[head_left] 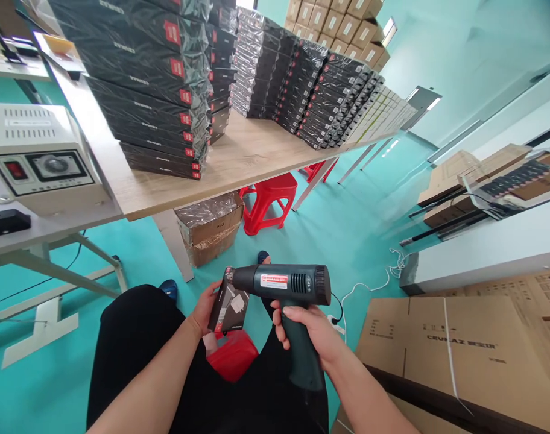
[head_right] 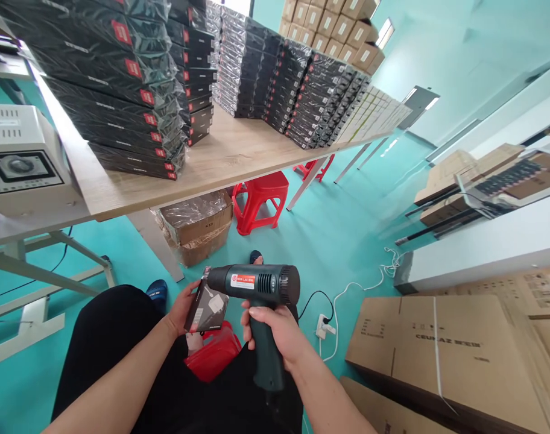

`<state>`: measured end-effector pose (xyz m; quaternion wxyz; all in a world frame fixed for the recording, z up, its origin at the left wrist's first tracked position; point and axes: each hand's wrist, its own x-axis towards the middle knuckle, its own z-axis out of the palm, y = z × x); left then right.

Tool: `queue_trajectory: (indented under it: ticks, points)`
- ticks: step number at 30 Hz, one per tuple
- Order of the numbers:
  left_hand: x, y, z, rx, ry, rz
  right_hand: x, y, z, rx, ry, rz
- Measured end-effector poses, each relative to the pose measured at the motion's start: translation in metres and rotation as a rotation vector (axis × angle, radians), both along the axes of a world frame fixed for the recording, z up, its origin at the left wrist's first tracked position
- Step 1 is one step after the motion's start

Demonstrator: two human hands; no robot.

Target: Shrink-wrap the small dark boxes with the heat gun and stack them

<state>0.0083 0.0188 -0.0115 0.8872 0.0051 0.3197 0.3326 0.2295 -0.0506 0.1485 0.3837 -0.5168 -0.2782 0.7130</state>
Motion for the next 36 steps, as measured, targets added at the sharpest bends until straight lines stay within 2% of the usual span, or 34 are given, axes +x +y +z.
queue_trajectory:
  ticks: [6,10,13,18,20,25,30,34,36]
  points:
    - [-0.004,-0.001,-0.002,-0.014,0.042,0.021,0.018,0.019,-0.005,-0.039,-0.119,-0.145]
    - [-0.005,0.0,-0.005,-0.008,0.035,0.031,0.033,0.021,-0.007,-0.049,-0.114,-0.119]
    - [-0.003,0.001,-0.004,-0.007,0.04,0.027,0.041,0.013,-0.005,-0.04,-0.129,-0.048]
    - [-0.002,0.001,0.001,-0.02,0.02,0.042,0.052,-0.012,-0.009,-0.132,-0.191,0.26]
    - [-0.001,0.001,0.003,-0.028,0.015,0.042,0.052,-0.016,-0.01,-0.157,-0.206,0.308]
    - [-0.002,0.001,0.001,-0.055,0.06,0.031,0.046,-0.009,-0.009,-0.035,-0.21,0.104]
    - [-0.004,0.001,-0.005,-0.034,0.059,0.034,0.048,-0.008,-0.006,-0.115,-0.227,0.281]
    - [-0.003,0.002,-0.005,-0.053,0.045,0.062,0.047,-0.011,-0.008,-0.042,-0.237,0.145]
    - [-0.004,0.002,-0.003,-0.057,0.026,0.057,0.046,-0.015,-0.009,-0.067,-0.259,0.156]
